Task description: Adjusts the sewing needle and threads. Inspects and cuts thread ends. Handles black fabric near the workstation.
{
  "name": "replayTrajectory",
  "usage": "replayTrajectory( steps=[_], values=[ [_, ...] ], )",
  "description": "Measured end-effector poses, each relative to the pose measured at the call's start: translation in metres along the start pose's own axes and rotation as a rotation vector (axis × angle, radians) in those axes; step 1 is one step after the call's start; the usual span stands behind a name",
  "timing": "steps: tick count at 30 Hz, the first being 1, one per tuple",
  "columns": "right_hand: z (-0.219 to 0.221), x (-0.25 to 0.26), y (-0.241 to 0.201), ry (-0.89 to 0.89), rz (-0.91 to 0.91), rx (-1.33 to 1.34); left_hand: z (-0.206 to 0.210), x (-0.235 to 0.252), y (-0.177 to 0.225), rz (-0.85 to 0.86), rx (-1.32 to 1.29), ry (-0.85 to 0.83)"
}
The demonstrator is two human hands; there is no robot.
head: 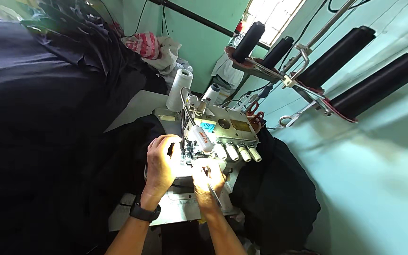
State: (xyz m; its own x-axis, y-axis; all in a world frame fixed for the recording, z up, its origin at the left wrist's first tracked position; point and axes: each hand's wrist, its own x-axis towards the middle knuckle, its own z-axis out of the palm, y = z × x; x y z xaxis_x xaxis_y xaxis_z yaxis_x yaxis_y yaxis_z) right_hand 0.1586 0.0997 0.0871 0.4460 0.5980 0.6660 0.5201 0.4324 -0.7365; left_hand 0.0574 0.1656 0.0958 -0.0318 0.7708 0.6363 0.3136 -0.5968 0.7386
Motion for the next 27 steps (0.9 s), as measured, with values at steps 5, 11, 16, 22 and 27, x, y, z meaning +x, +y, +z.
replayTrajectory(
  steps=[5, 11, 16, 22, 27],
  values=[
    [0.0012, 0.0005, -0.0001, 0.012, -0.013, -0.034, 0.0008, -0.0004, -0.0007, 0.003, 0.003, 0.011],
    [0.0018, 0.0, 0.0016, 0.017, 0.004, 0.027, 0.0004, -0.0002, -0.0004, -0.007, -0.001, 0.012],
    [0.0038, -0.0014, 0.0023, 0.033, -0.024, -0.009, -0.0004, -0.0003, 0.0005, -0.01, 0.004, 0.012],
    [0.003, -0.0014, 0.0008, 0.041, -0.062, -0.074, -0.0003, 0.0005, -0.0001, -0.004, 0.007, 0.0],
    [-0.005, -0.0008, -0.0025, 0.017, 0.023, 0.093, 0.0007, 0.0002, -0.0003, -0.017, 0.052, -0.076]
  ],
)
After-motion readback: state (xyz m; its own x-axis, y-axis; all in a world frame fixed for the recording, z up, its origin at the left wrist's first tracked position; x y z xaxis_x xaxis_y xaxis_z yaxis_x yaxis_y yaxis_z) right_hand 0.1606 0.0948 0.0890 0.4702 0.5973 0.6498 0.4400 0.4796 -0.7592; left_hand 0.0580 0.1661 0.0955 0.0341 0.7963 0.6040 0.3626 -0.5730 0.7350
